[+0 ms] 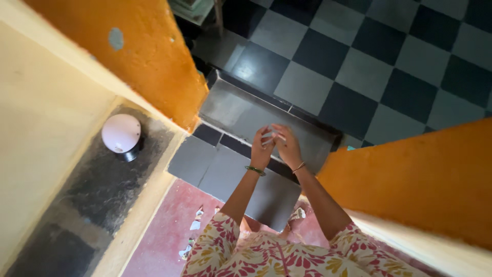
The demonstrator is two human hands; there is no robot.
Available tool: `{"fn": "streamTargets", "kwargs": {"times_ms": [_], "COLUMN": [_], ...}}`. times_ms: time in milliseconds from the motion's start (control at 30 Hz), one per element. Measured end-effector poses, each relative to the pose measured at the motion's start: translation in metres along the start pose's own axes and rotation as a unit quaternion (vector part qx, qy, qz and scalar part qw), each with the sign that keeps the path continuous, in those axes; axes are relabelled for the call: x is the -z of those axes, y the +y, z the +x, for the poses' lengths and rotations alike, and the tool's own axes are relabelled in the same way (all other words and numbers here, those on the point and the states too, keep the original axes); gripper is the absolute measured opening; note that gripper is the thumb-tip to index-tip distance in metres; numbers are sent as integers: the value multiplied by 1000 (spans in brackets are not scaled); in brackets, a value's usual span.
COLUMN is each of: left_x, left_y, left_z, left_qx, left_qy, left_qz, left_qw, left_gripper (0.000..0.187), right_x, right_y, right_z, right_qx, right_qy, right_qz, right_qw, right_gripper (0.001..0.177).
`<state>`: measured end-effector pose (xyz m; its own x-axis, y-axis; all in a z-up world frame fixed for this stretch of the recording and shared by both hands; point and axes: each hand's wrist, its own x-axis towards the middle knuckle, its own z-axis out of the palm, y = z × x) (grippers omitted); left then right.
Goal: The person sweeps a tiled floor using a broom, moving debris toward a doorway. They briefly pick up and set down a white helmet before continuing to sweep around a sewing machine and other items.
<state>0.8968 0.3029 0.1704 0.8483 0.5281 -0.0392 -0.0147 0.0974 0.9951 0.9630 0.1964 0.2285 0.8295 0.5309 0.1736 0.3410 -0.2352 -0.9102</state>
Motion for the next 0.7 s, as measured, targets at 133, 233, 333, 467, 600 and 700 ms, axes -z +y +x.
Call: {"fn": "streamTargets", "kwargs": {"times_ms": [133,233,333,467,600,700], "left_x": [19,25,28,19,20,24], "left_y": [44,63,74,75,68,65], "left_z": [-28,-66,-107,-176,-253,-315], "left_qx": [-157,-154,-90,4,34,71], "left_qy": [15,45,90,159,250,320], "left_qz": [249,440,495,507,521,525], "left_qw": [956,883,860,847,816,786], "left_gripper": [66,70,73,79,79,79], "right_x": [15,20,19,17,4,-15], "right_y": [-53,-68,-78,-91,-99,-104], "right_z": [-14,-31,-52,-91,-137,-179], "right_qx": [174,237,260,295,369,437], "right_qy": [-30,-62,-121,-210,-283,-326], "right_qz": [-290,-392,-379,-360,-323,-284], "right_qw": [941,887,880,860,825,789], "right_gripper": [44,53,58,63,63,63]}}
